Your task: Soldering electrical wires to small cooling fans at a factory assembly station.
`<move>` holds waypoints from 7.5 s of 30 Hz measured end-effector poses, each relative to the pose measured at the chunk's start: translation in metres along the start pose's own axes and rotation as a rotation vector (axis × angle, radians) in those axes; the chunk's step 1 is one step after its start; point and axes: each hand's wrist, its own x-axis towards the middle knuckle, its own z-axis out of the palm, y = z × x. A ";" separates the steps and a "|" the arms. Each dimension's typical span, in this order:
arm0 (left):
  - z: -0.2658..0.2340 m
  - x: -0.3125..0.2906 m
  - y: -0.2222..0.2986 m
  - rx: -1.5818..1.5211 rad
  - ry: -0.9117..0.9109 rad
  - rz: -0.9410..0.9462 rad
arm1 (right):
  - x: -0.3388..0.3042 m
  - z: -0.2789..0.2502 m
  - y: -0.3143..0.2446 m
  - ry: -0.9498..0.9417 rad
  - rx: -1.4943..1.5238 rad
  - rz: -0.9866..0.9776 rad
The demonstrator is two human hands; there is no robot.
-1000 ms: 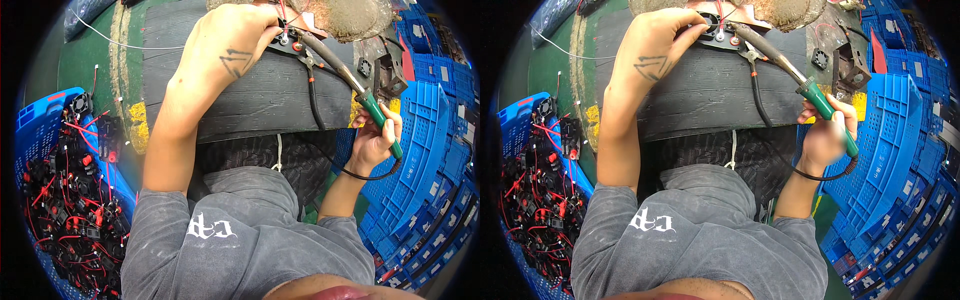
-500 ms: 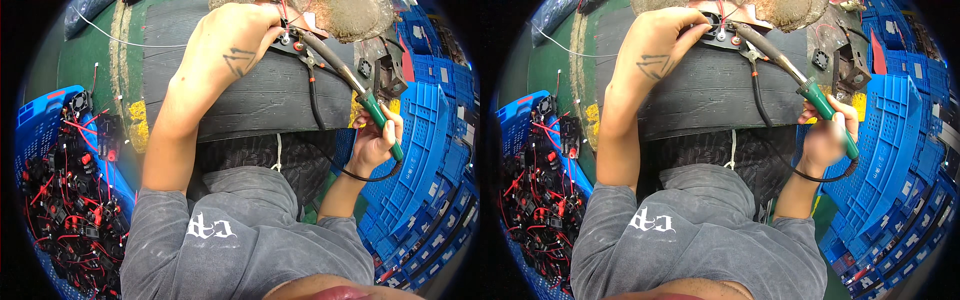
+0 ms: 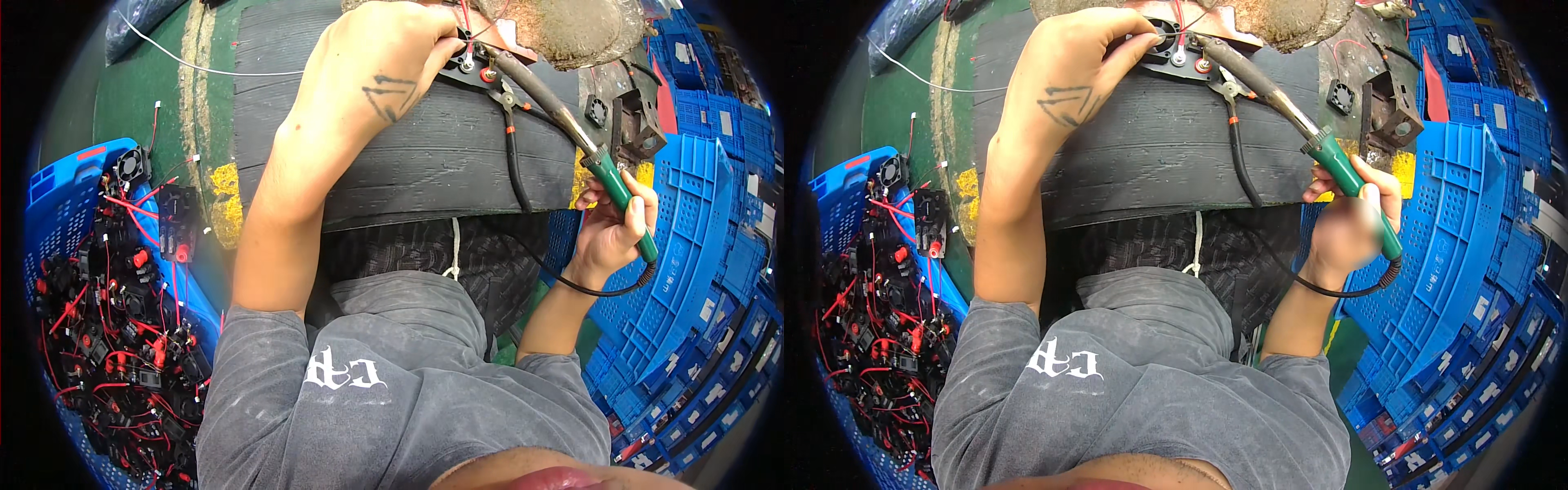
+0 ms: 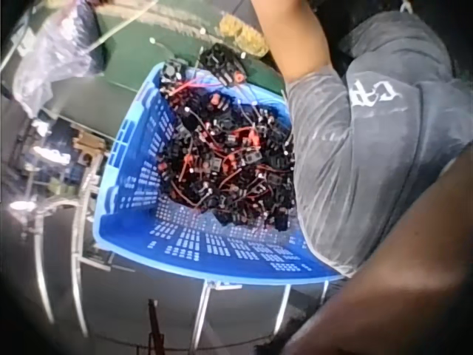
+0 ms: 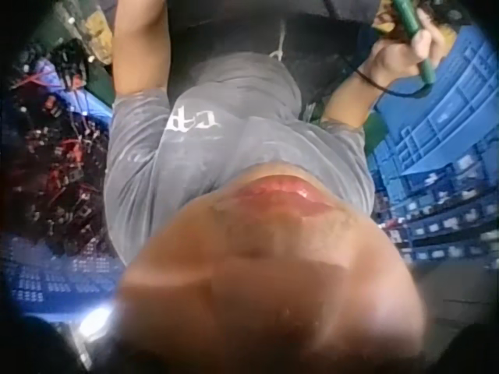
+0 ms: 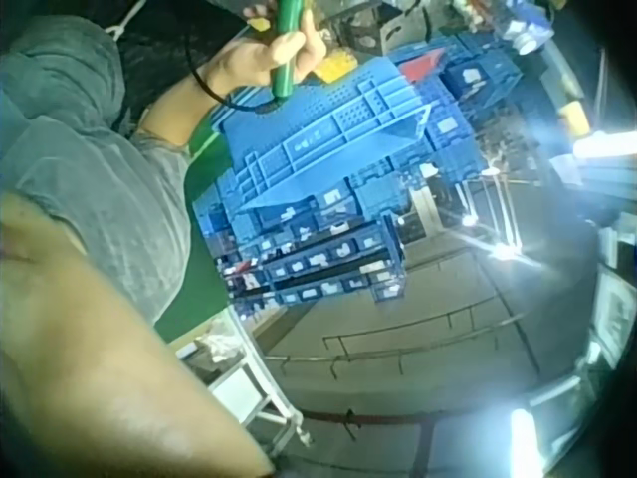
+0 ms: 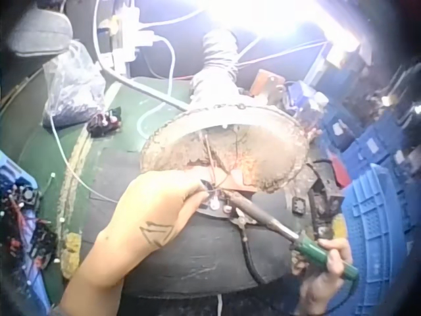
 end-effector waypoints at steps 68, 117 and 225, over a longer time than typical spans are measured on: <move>-0.001 0.005 0.022 0.158 -0.326 -0.408 | -0.026 -0.003 0.029 0.149 0.122 0.026; 0.005 0.006 0.026 0.161 -0.263 -0.343 | -0.042 -0.012 0.050 0.043 0.057 -0.118; 0.018 -0.001 0.018 0.161 -0.204 -0.317 | -0.031 -0.012 0.051 0.107 0.271 0.133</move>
